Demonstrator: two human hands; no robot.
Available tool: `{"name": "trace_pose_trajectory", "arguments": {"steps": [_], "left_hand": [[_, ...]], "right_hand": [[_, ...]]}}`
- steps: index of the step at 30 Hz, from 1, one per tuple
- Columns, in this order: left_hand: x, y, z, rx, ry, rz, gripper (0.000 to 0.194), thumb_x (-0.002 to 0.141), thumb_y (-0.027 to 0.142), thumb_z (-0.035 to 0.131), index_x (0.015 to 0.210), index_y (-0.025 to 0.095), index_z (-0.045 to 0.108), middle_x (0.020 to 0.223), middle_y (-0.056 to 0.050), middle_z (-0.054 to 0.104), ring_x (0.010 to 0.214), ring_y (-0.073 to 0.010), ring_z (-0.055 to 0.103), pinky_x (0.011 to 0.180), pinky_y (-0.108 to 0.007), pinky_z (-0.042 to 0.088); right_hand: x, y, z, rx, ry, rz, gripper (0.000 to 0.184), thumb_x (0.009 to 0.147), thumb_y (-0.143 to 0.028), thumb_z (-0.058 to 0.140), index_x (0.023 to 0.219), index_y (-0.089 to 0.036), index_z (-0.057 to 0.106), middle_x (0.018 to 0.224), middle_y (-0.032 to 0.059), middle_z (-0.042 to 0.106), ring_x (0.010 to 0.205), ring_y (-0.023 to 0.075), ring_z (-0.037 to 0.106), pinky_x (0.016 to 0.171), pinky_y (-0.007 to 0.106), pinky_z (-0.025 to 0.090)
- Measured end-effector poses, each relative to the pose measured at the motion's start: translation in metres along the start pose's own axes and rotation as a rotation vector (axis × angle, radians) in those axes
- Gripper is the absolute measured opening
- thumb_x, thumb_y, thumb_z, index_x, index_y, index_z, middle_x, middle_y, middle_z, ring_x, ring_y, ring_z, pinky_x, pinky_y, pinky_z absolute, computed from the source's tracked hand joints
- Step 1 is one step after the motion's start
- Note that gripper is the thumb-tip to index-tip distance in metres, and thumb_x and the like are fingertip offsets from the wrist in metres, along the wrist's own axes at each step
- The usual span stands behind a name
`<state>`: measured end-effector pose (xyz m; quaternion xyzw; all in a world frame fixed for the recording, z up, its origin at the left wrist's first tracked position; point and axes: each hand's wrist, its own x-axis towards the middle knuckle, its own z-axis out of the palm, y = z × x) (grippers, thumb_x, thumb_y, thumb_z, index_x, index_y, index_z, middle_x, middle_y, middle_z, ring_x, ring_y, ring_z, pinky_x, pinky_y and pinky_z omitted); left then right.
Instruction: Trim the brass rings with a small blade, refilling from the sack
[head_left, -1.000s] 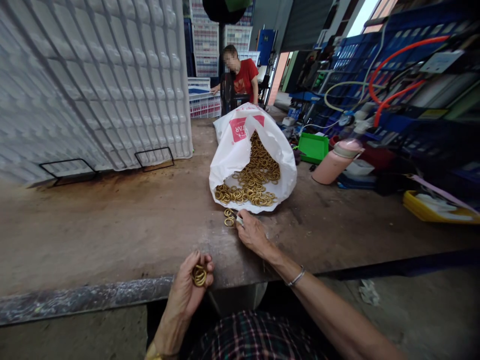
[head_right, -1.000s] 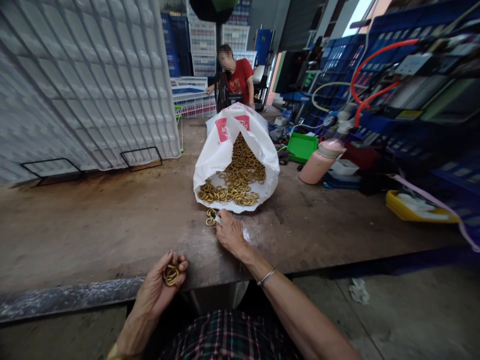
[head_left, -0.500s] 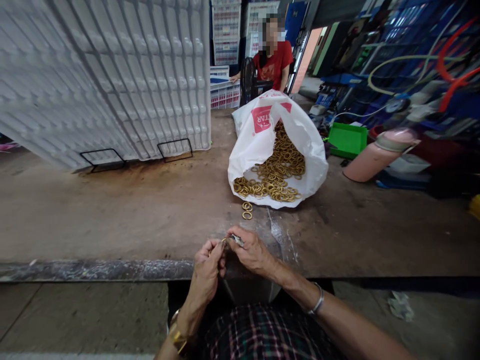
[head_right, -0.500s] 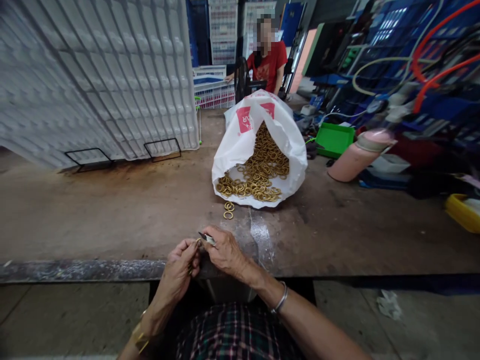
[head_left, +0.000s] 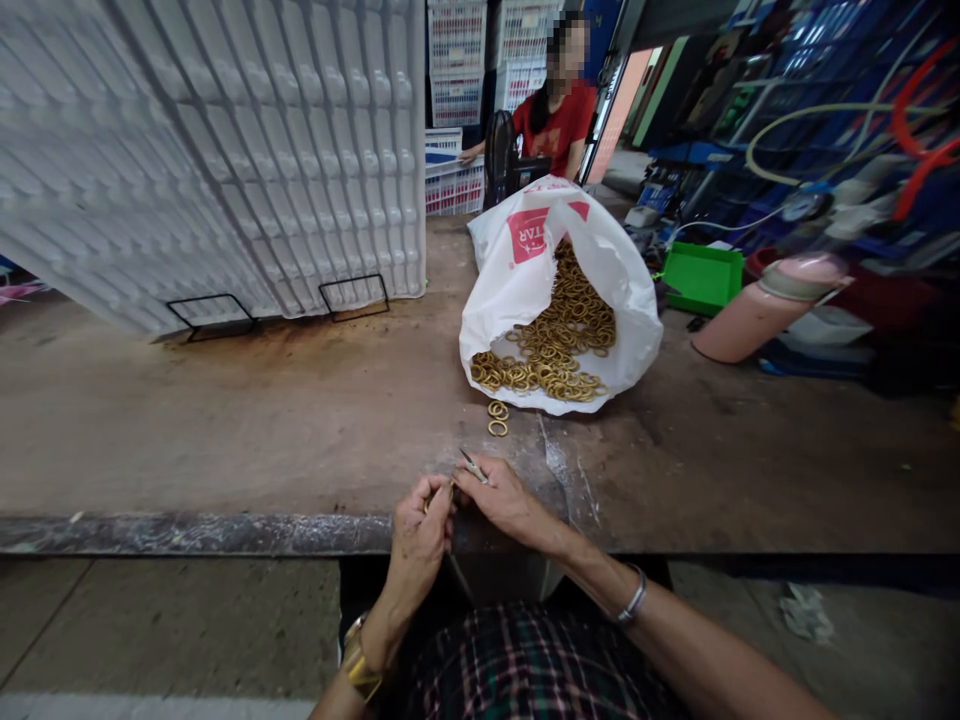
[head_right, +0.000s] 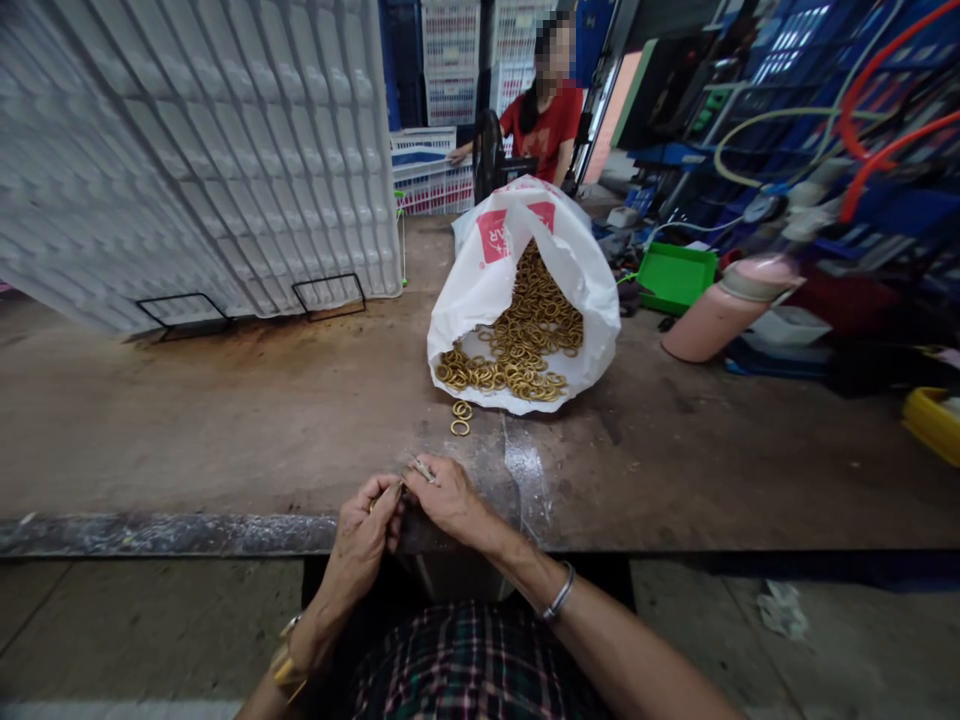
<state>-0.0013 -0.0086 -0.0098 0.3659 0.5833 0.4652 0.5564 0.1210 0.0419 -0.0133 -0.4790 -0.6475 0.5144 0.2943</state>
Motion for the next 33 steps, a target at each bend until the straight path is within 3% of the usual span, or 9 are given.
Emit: {"name": "trace_pose_trajectory", "arguments": {"steps": [6, 11, 22, 27, 33], "left_hand": [[0.000, -0.002, -0.001, -0.123, -0.129, -0.064, 0.033, 0.075, 0.050, 0.056, 0.078, 0.017, 0.050, 0.060, 0.005, 0.047, 0.041, -0.0048, 0.038, 0.035, -0.015, 0.029], [-0.001, 0.000, -0.002, -0.179, -0.171, -0.064, 0.032, 0.075, 0.048, 0.056, 0.077, 0.017, 0.050, 0.062, 0.005, 0.047, 0.043, -0.0045, 0.038, 0.036, -0.015, 0.029], [-0.002, 0.004, -0.005, -0.295, -0.193, -0.090, 0.028, 0.077, 0.044, 0.057, 0.076, 0.016, 0.050, 0.059, 0.005, 0.048, 0.042, -0.0039, 0.038, 0.037, -0.015, 0.028], [-0.001, 0.002, -0.004, -0.348, -0.138, -0.081, 0.030, 0.074, 0.044, 0.061, 0.075, 0.018, 0.046, 0.059, 0.006, 0.049, 0.042, -0.0039, 0.039, 0.037, -0.015, 0.029], [0.001, -0.002, -0.002, -0.313, -0.119, -0.045, 0.029, 0.076, 0.044, 0.059, 0.076, 0.018, 0.046, 0.059, 0.006, 0.049, 0.043, -0.0038, 0.038, 0.037, -0.014, 0.029]], "right_hand": [[-0.001, -0.002, -0.001, -0.038, 0.006, -0.021, 0.026, 0.081, -0.030, 0.042, 0.059, -0.017, 0.047, 0.053, -0.0050, 0.044, 0.052, 0.0085, 0.038, 0.049, 0.020, 0.028], [-0.001, -0.001, -0.002, 0.024, -0.004, -0.034, 0.026, 0.082, -0.029, 0.041, 0.061, -0.017, 0.050, 0.057, -0.0026, 0.051, 0.055, 0.0093, 0.045, 0.052, 0.021, 0.032], [0.001, -0.003, -0.001, 0.026, 0.007, -0.011, 0.027, 0.082, -0.028, 0.039, 0.060, -0.017, 0.050, 0.055, -0.0027, 0.049, 0.052, 0.0091, 0.045, 0.052, 0.020, 0.033], [0.000, 0.001, -0.006, -0.347, 0.075, -0.099, 0.019, 0.082, -0.020, 0.039, 0.071, -0.018, 0.054, 0.058, -0.0008, 0.052, 0.054, 0.0111, 0.045, 0.054, 0.022, 0.030], [-0.011, 0.001, -0.008, -0.718, -0.094, -0.133, 0.017, 0.077, -0.012, 0.042, 0.078, -0.017, 0.058, 0.068, 0.0030, 0.061, 0.058, 0.0121, 0.050, 0.055, 0.023, 0.027]]}}
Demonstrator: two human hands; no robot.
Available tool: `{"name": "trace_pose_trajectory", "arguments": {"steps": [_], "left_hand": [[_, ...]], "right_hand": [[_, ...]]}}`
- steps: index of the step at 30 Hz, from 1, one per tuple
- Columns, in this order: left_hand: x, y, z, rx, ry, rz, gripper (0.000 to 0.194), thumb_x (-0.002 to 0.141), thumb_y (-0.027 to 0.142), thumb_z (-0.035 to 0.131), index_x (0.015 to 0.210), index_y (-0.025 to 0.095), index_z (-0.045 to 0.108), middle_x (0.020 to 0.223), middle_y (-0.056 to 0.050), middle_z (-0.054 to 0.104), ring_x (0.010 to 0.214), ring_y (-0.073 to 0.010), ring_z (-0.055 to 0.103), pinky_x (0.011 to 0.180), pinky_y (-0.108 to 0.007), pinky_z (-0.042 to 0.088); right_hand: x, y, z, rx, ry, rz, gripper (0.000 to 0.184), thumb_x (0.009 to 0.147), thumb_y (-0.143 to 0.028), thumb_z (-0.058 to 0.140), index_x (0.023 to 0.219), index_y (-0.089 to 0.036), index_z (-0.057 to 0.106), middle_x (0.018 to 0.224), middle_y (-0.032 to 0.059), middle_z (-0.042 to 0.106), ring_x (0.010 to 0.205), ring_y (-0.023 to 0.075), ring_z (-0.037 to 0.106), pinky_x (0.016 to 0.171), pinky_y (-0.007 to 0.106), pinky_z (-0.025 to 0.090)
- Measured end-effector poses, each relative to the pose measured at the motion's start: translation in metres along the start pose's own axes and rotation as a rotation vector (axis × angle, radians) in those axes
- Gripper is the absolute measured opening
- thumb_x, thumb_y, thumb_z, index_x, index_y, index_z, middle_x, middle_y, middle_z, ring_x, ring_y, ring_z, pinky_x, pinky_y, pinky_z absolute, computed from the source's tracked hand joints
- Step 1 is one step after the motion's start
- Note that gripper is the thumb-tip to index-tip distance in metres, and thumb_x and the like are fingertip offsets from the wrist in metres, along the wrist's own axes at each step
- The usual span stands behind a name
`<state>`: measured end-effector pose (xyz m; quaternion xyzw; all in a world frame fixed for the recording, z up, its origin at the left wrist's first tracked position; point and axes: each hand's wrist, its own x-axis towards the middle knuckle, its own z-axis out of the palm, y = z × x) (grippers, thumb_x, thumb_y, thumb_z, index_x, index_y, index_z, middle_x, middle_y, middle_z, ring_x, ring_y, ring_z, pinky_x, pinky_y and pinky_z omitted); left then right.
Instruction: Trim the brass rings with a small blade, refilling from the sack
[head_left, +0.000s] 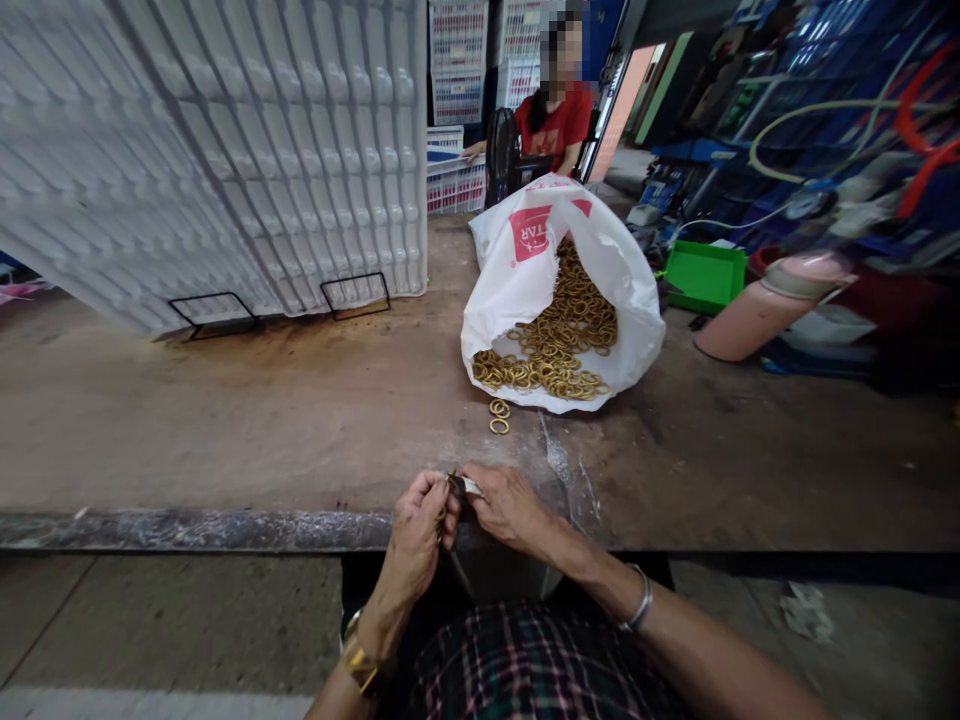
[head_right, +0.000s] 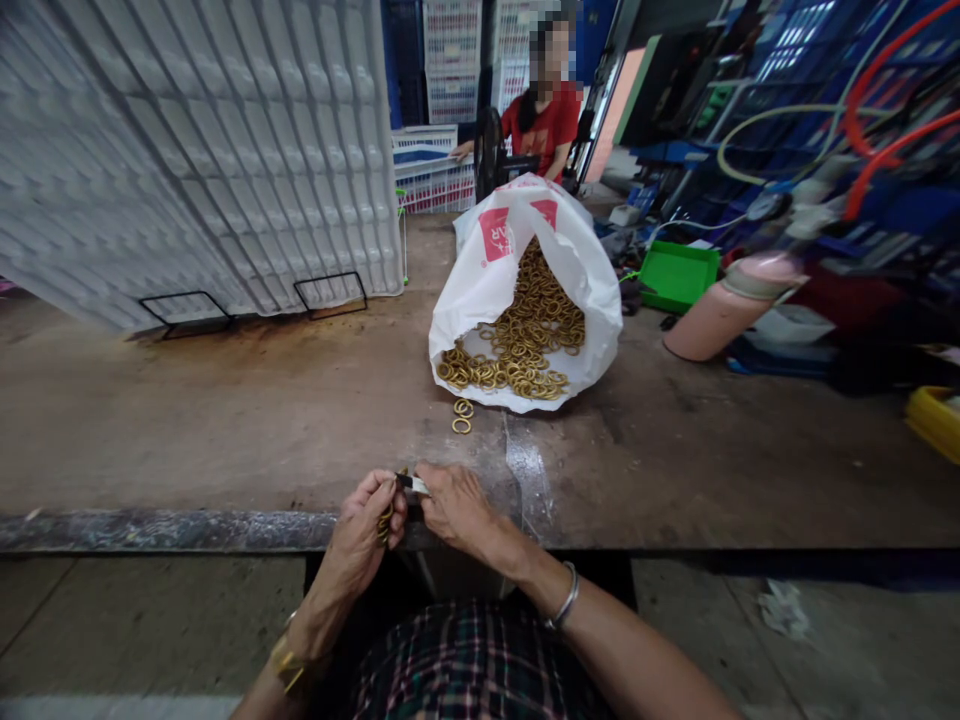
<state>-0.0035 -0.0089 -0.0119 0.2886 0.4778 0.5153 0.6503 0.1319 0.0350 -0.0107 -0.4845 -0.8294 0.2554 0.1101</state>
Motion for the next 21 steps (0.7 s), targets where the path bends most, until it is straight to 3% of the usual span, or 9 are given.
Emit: {"name": "trace_pose_trajectory", "arguments": {"steps": [14, 18, 21], "left_hand": [[-0.007, -0.008, -0.001, 0.222, 0.045, 0.059, 0.033, 0.079, 0.049, 0.053, 0.073, 0.018, 0.046, 0.056, 0.006, 0.048, 0.042, -0.0040, 0.038, 0.037, -0.015, 0.031], [-0.015, -0.003, 0.006, 0.121, -0.049, -0.013, 0.032, 0.078, 0.047, 0.055, 0.071, 0.017, 0.047, 0.058, 0.005, 0.049, 0.043, -0.0045, 0.040, 0.038, -0.016, 0.031], [-0.013, -0.002, 0.010, -0.050, -0.086, -0.043, 0.032, 0.078, 0.046, 0.056, 0.071, 0.016, 0.049, 0.062, 0.003, 0.052, 0.044, -0.0042, 0.040, 0.038, -0.017, 0.031]], "right_hand": [[0.004, -0.001, -0.004, -0.205, -0.097, 0.029, 0.023, 0.077, -0.014, 0.041, 0.094, -0.015, 0.057, 0.080, 0.0094, 0.067, 0.070, 0.0189, 0.061, 0.056, 0.026, 0.028], [0.007, 0.010, -0.014, -0.266, -0.047, 0.168, 0.023, 0.080, -0.015, 0.039, 0.095, -0.014, 0.056, 0.079, 0.0093, 0.066, 0.071, 0.0191, 0.060, 0.057, 0.026, 0.031], [0.009, 0.023, -0.027, -0.275, 0.086, 0.269, 0.025, 0.080, -0.014, 0.040, 0.102, -0.016, 0.053, 0.085, 0.0079, 0.065, 0.075, 0.0185, 0.060, 0.061, 0.026, 0.033]]}}
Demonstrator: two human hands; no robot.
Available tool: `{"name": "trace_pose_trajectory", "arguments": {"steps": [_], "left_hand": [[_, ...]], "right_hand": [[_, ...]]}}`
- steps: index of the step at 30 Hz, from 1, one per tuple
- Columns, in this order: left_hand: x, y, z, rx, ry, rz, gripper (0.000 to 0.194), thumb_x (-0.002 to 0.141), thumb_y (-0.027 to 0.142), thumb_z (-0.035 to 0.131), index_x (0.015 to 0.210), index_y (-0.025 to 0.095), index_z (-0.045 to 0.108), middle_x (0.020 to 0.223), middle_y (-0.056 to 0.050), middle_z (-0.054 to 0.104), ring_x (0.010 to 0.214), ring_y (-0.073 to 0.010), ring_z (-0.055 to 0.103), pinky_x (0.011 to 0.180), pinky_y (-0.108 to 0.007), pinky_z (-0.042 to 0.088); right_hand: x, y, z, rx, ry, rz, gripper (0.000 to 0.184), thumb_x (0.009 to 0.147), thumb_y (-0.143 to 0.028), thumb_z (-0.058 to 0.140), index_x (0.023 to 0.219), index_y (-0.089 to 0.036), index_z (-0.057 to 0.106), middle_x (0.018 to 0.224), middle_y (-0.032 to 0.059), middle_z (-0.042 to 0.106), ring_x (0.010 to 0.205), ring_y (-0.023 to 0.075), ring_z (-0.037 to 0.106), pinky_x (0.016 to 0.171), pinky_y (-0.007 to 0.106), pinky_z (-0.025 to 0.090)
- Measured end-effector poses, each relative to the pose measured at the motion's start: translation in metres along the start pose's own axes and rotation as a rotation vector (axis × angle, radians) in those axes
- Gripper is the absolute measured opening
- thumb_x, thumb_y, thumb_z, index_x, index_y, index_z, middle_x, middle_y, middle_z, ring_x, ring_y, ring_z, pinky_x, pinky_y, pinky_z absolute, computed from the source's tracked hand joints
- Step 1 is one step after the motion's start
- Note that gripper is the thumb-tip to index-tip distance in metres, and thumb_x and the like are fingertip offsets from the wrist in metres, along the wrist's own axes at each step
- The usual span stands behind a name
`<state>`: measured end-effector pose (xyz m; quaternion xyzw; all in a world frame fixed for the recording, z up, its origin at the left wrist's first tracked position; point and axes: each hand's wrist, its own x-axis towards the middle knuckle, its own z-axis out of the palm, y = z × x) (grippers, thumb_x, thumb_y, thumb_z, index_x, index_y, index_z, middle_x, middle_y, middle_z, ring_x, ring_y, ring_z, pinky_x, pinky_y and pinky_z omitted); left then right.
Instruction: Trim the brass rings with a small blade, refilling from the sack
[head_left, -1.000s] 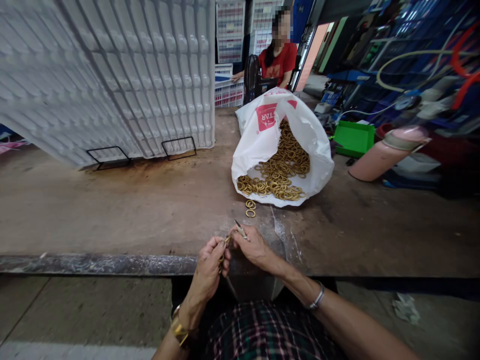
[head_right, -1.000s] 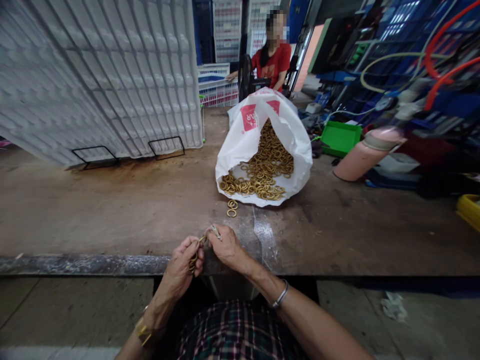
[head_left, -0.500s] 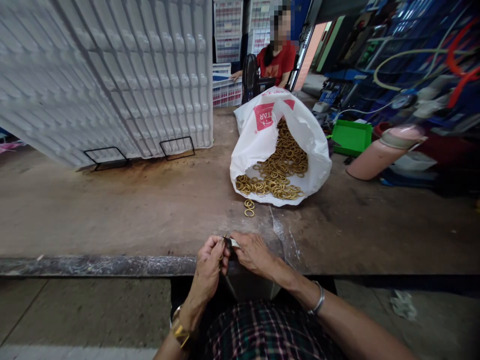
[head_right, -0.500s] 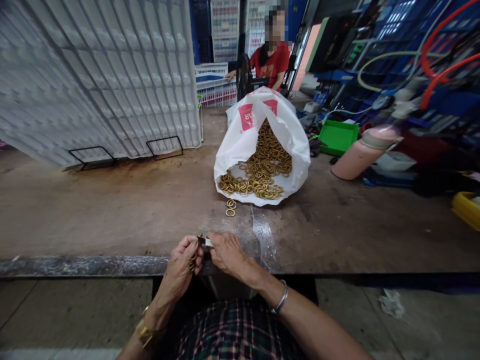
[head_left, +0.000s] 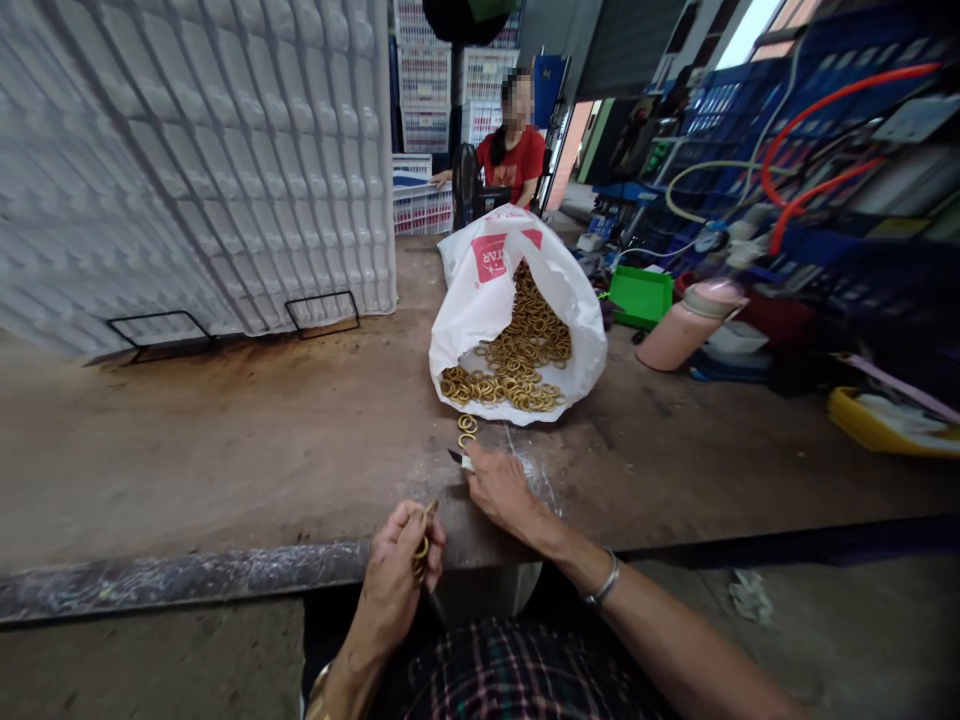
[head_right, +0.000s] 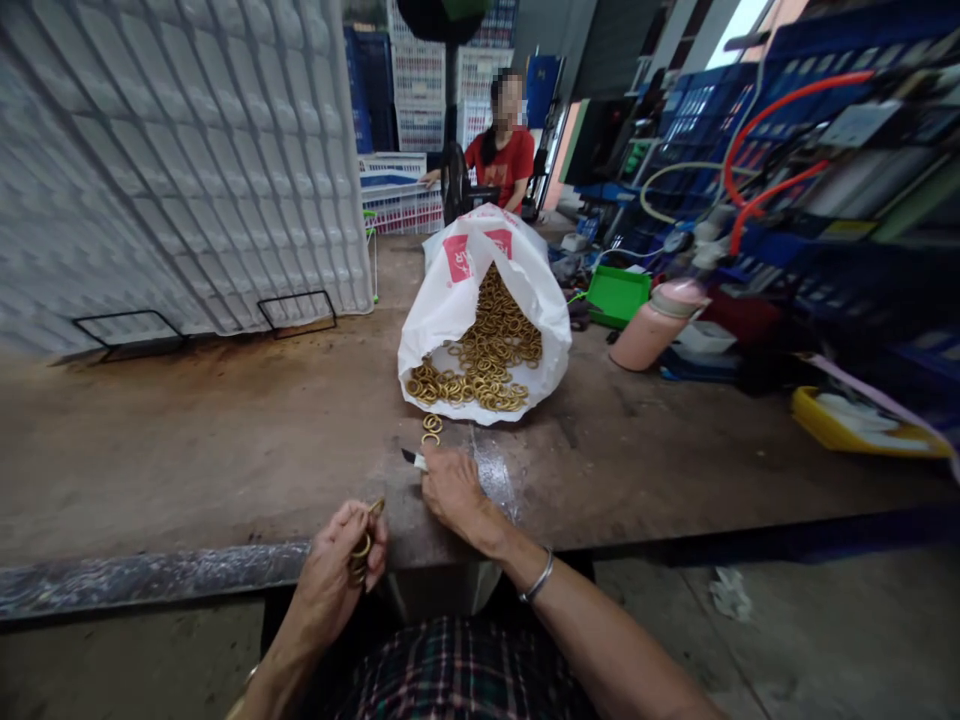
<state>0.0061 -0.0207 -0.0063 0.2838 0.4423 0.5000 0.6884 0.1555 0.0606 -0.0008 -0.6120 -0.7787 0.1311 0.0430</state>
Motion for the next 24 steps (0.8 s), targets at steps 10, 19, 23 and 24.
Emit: {"name": "trace_pose_trajectory", "arguments": {"steps": [10, 19, 23, 24], "left_hand": [[0.010, 0.004, -0.003, -0.262, 0.018, -0.110, 0.027, 0.071, 0.030, 0.067, 0.090, 0.018, 0.051, 0.071, 0.001, 0.058, 0.047, -0.0056, 0.044, 0.038, -0.016, 0.030], [0.016, 0.006, -0.005, -0.440, 0.078, -0.142, 0.027, 0.062, 0.023, 0.075, 0.071, 0.014, 0.050, 0.072, -0.002, 0.058, 0.058, -0.0072, 0.052, 0.039, -0.013, 0.031], [0.018, 0.005, 0.003, -0.322, 0.122, -0.105, 0.032, 0.062, 0.030, 0.075, 0.076, 0.015, 0.050, 0.067, 0.001, 0.055, 0.052, -0.0059, 0.049, 0.036, -0.013, 0.029], [0.018, 0.005, 0.005, -0.280, 0.141, -0.083, 0.033, 0.063, 0.033, 0.074, 0.079, 0.016, 0.051, 0.065, 0.003, 0.054, 0.050, -0.0056, 0.048, 0.036, -0.013, 0.029]], "right_hand": [[0.029, 0.022, 0.009, -0.014, 0.144, 0.162, 0.021, 0.086, -0.031, 0.044, 0.102, -0.018, 0.049, 0.096, 0.0078, 0.063, 0.085, 0.0198, 0.060, 0.067, 0.026, 0.036], [0.021, 0.020, 0.014, 0.059, 0.141, 0.020, 0.021, 0.079, -0.016, 0.044, 0.099, -0.017, 0.051, 0.085, 0.0061, 0.064, 0.076, 0.0172, 0.059, 0.061, 0.025, 0.033], [0.008, 0.009, 0.016, 0.243, 0.172, -0.108, 0.017, 0.078, -0.013, 0.041, 0.092, -0.017, 0.051, 0.075, 0.0028, 0.062, 0.068, 0.0146, 0.056, 0.060, 0.023, 0.032], [0.004, 0.004, 0.016, 0.277, 0.175, -0.136, 0.017, 0.078, -0.013, 0.041, 0.091, -0.017, 0.051, 0.074, 0.0026, 0.062, 0.067, 0.0143, 0.056, 0.060, 0.023, 0.032]]}}
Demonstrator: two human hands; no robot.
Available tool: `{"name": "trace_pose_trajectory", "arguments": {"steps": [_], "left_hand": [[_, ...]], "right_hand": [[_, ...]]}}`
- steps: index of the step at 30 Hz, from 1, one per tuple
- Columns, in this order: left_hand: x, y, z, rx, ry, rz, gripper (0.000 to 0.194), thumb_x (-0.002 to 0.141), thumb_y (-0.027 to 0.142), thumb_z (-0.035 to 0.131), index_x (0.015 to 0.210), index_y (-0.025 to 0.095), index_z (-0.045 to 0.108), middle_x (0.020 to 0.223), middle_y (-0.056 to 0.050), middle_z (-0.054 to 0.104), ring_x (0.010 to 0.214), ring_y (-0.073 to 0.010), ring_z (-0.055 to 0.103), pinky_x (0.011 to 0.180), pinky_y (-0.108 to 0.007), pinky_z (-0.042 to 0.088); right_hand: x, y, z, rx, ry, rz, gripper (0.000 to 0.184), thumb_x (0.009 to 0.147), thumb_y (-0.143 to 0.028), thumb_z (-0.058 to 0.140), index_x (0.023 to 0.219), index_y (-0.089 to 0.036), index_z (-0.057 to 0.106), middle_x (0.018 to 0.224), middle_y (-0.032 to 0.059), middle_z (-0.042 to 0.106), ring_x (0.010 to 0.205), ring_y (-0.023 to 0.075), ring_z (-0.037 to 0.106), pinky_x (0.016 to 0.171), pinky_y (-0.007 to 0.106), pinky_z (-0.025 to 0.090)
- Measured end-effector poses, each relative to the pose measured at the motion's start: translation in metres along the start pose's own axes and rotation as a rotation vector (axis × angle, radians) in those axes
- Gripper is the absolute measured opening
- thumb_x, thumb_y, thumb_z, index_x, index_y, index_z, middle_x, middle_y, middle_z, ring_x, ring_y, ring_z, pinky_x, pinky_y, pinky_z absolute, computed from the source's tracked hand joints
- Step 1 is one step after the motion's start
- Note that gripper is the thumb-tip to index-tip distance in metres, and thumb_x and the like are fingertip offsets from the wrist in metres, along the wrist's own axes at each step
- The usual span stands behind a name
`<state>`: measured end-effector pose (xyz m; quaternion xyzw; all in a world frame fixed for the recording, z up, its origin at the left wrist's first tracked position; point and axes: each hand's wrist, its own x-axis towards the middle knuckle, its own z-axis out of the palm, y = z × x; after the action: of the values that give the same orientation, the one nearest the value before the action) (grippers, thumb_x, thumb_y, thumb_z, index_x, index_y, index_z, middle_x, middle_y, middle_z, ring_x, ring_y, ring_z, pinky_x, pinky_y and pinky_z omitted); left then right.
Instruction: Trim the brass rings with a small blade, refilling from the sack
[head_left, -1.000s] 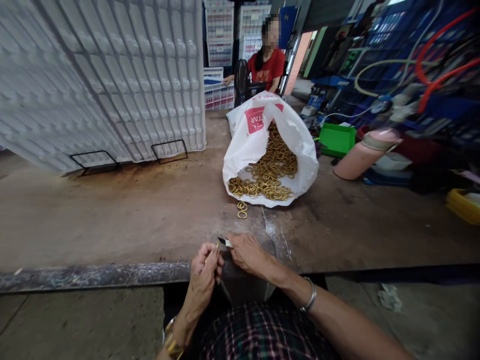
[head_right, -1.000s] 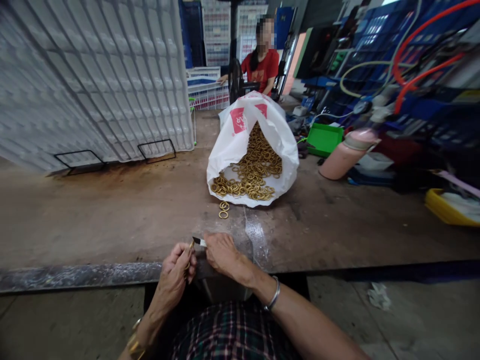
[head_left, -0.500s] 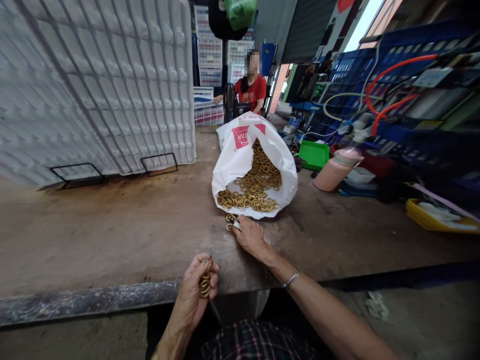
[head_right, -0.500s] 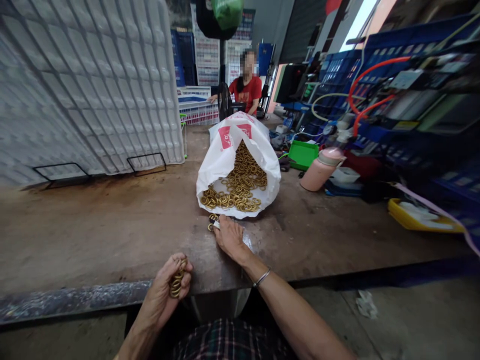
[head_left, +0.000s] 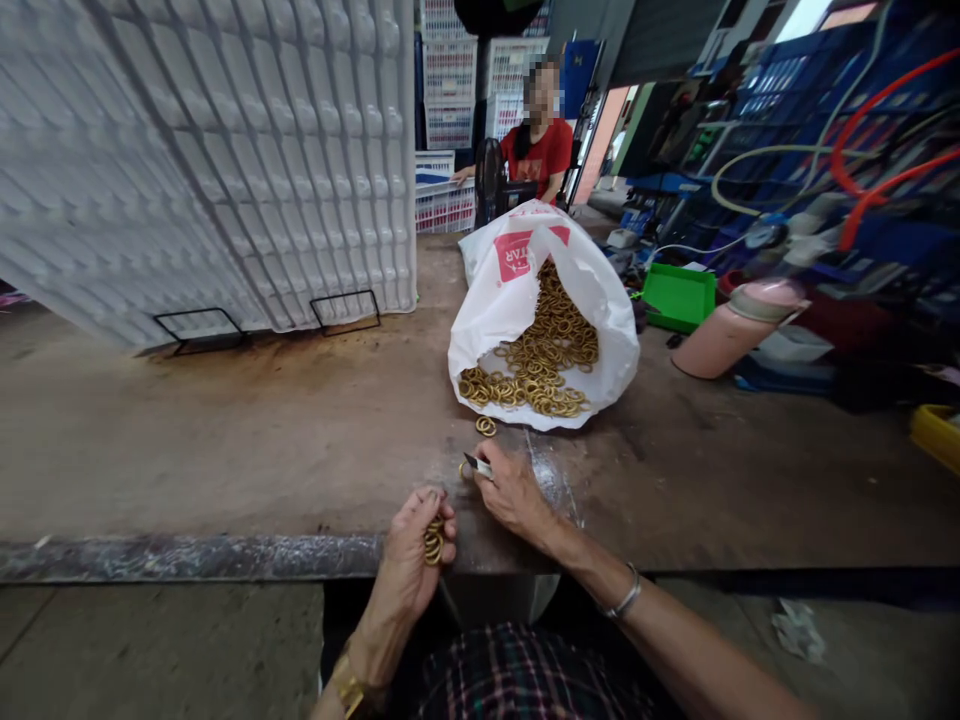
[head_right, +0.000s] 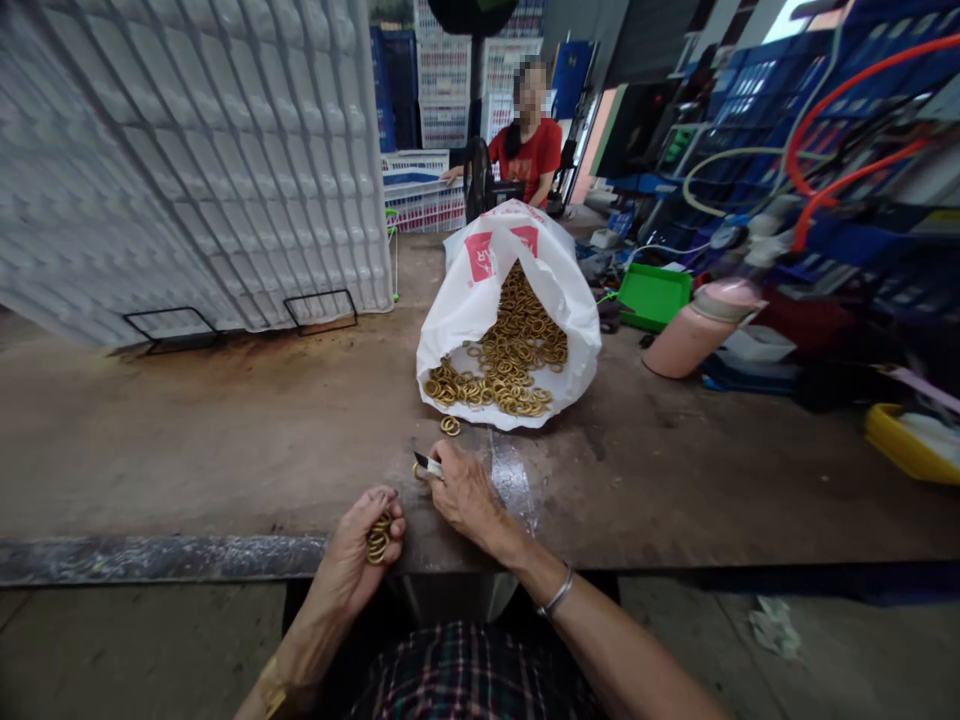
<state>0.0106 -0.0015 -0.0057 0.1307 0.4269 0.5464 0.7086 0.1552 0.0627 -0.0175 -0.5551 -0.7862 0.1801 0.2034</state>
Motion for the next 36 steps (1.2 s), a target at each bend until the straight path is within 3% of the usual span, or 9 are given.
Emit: {"name": "trace_pose_trajectory", "arguments": {"steps": [4, 11, 14, 17, 21, 28, 32, 36], "left_hand": [[0.000, -0.004, 0.006, 0.178, 0.056, 0.111, 0.040, 0.066, 0.044, 0.069, 0.090, 0.018, 0.051, 0.060, 0.006, 0.050, 0.043, -0.0041, 0.040, 0.035, -0.013, 0.028], [0.002, -0.006, 0.002, 0.469, 0.090, 0.193, 0.037, 0.071, 0.051, 0.060, 0.078, 0.015, 0.055, 0.050, 0.007, 0.042, 0.040, -0.0044, 0.033, 0.037, -0.016, 0.027], [0.002, -0.004, 0.004, 0.633, 0.137, 0.273, 0.035, 0.072, 0.050, 0.059, 0.074, 0.015, 0.057, 0.047, 0.007, 0.040, 0.040, -0.0056, 0.034, 0.038, -0.017, 0.027], [0.001, -0.003, 0.006, 0.755, 0.144, 0.341, 0.032, 0.073, 0.047, 0.057, 0.073, 0.015, 0.059, 0.046, 0.007, 0.039, 0.040, -0.0061, 0.034, 0.039, -0.018, 0.028], [0.001, -0.004, 0.003, 0.687, 0.110, 0.230, 0.033, 0.074, 0.048, 0.055, 0.078, 0.015, 0.057, 0.052, 0.006, 0.044, 0.041, -0.0059, 0.036, 0.037, -0.017, 0.029], [0.000, -0.002, -0.001, 0.422, -0.051, 0.093, 0.032, 0.074, 0.047, 0.058, 0.077, 0.017, 0.049, 0.061, 0.005, 0.047, 0.042, -0.0042, 0.037, 0.036, -0.015, 0.027], [-0.002, -0.002, 0.000, 0.389, -0.061, 0.089, 0.032, 0.073, 0.047, 0.059, 0.076, 0.017, 0.048, 0.061, 0.005, 0.048, 0.042, -0.0040, 0.037, 0.036, -0.015, 0.027], [-0.002, -0.005, -0.002, 0.407, -0.031, 0.118, 0.031, 0.074, 0.047, 0.058, 0.077, 0.017, 0.048, 0.062, 0.005, 0.048, 0.043, -0.0042, 0.037, 0.037, -0.015, 0.029]], "right_hand": [[-0.011, -0.018, 0.000, 0.082, -0.006, -0.041, 0.017, 0.077, -0.013, 0.042, 0.090, -0.018, 0.051, 0.074, 0.0028, 0.061, 0.068, 0.0145, 0.056, 0.060, 0.023, 0.032], [-0.011, -0.026, -0.002, 0.358, -0.065, 0.001, 0.010, 0.082, -0.019, 0.040, 0.084, -0.019, 0.050, 0.070, -0.0001, 0.058, 0.063, 0.0120, 0.052, 0.058, 0.021, 0.035], [-0.008, -0.025, -0.001, 0.497, -0.087, 0.049, 0.017, 0.085, -0.026, 0.038, 0.076, -0.019, 0.049, 0.065, -0.0025, 0.053, 0.061, 0.0105, 0.049, 0.057, 0.020, 0.034], [-0.006, -0.024, 0.001, 0.490, -0.101, 0.063, 0.023, 0.084, -0.028, 0.039, 0.064, -0.018, 0.045, 0.057, -0.0047, 0.045, 0.055, 0.0092, 0.042, 0.053, 0.020, 0.030], [-0.005, -0.023, 0.004, 0.481, -0.091, 0.081, 0.025, 0.081, -0.026, 0.041, 0.058, -0.018, 0.039, 0.052, -0.0064, 0.038, 0.051, 0.0080, 0.036, 0.050, 0.020, 0.027], [-0.007, -0.029, -0.001, 0.544, -0.130, 0.089, 0.020, 0.081, -0.022, 0.041, 0.062, -0.017, 0.046, 0.055, -0.0055, 0.044, 0.052, 0.0078, 0.039, 0.051, 0.019, 0.030], [-0.007, -0.028, 0.001, 0.581, -0.127, 0.101, 0.021, 0.082, -0.019, 0.038, 0.064, -0.017, 0.049, 0.059, -0.0029, 0.052, 0.056, 0.0088, 0.045, 0.054, 0.019, 0.033], [-0.009, -0.021, 0.002, 0.382, -0.118, 0.089, 0.019, 0.081, -0.016, 0.036, 0.072, -0.017, 0.053, 0.064, 0.0001, 0.057, 0.060, 0.0104, 0.049, 0.057, 0.020, 0.033]]}}
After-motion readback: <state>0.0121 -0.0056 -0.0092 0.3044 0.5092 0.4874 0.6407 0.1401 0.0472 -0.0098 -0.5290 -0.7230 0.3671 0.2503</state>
